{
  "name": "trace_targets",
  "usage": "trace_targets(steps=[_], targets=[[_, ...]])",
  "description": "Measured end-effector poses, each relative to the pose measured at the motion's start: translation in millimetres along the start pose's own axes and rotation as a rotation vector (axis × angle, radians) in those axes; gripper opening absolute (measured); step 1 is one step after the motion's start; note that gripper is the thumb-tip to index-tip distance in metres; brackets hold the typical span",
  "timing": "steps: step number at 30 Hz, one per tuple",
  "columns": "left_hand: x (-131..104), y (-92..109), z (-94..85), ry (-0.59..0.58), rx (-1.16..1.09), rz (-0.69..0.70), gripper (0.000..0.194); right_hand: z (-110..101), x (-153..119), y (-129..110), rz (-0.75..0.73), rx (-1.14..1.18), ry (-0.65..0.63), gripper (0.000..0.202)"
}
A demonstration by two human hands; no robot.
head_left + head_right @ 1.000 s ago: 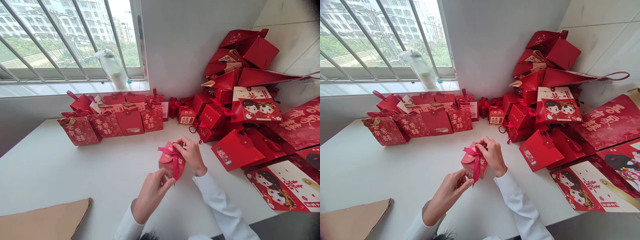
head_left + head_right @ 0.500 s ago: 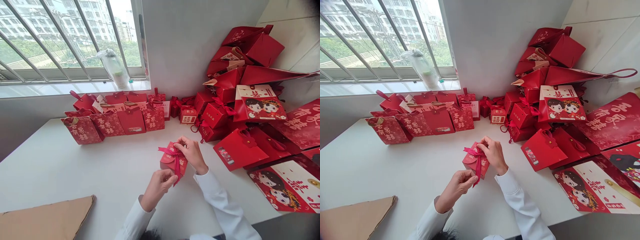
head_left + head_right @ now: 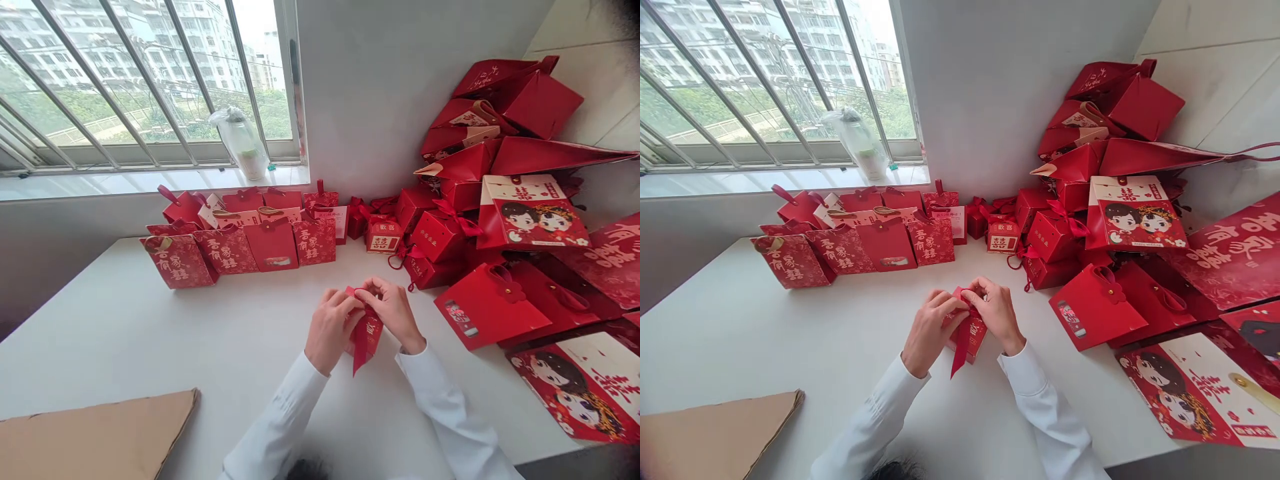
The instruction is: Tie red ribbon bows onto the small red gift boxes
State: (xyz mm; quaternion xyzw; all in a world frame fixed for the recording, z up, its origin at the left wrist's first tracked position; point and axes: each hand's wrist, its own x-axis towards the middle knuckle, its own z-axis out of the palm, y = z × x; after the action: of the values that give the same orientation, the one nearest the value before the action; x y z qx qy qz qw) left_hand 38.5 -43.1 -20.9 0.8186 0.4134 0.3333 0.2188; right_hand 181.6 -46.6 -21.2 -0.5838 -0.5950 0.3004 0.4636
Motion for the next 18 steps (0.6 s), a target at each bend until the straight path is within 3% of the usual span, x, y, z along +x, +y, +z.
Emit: trace_targets(steps=[4, 10, 14, 18], targets=[[-7.6, -4.3, 7.9, 0.020, -0.032, -0.015, 0.016, 0.3, 0.4, 0.1, 0.006, 0.004, -0.002, 0.017], [-12.0, -13.5, -9.5, -0.118, -0.122, 0.066, 0.010, 0.2, 1.0, -1.0, -0.004, 0.006, -0.006, 0.018], [-8.3, -11.0, -11.8, -0.015, -0.164, -0.052, 0.010, -0.4, 0.5, -1.5, -0.012, 0.005, -0.025, 0.017], [-3.9, -0.8, 0.8, 0.056, -0.074, -0.079, 0.008, -0.6, 0.4, -1.1, -0.002, 0.018, -0.014, 0.018]])
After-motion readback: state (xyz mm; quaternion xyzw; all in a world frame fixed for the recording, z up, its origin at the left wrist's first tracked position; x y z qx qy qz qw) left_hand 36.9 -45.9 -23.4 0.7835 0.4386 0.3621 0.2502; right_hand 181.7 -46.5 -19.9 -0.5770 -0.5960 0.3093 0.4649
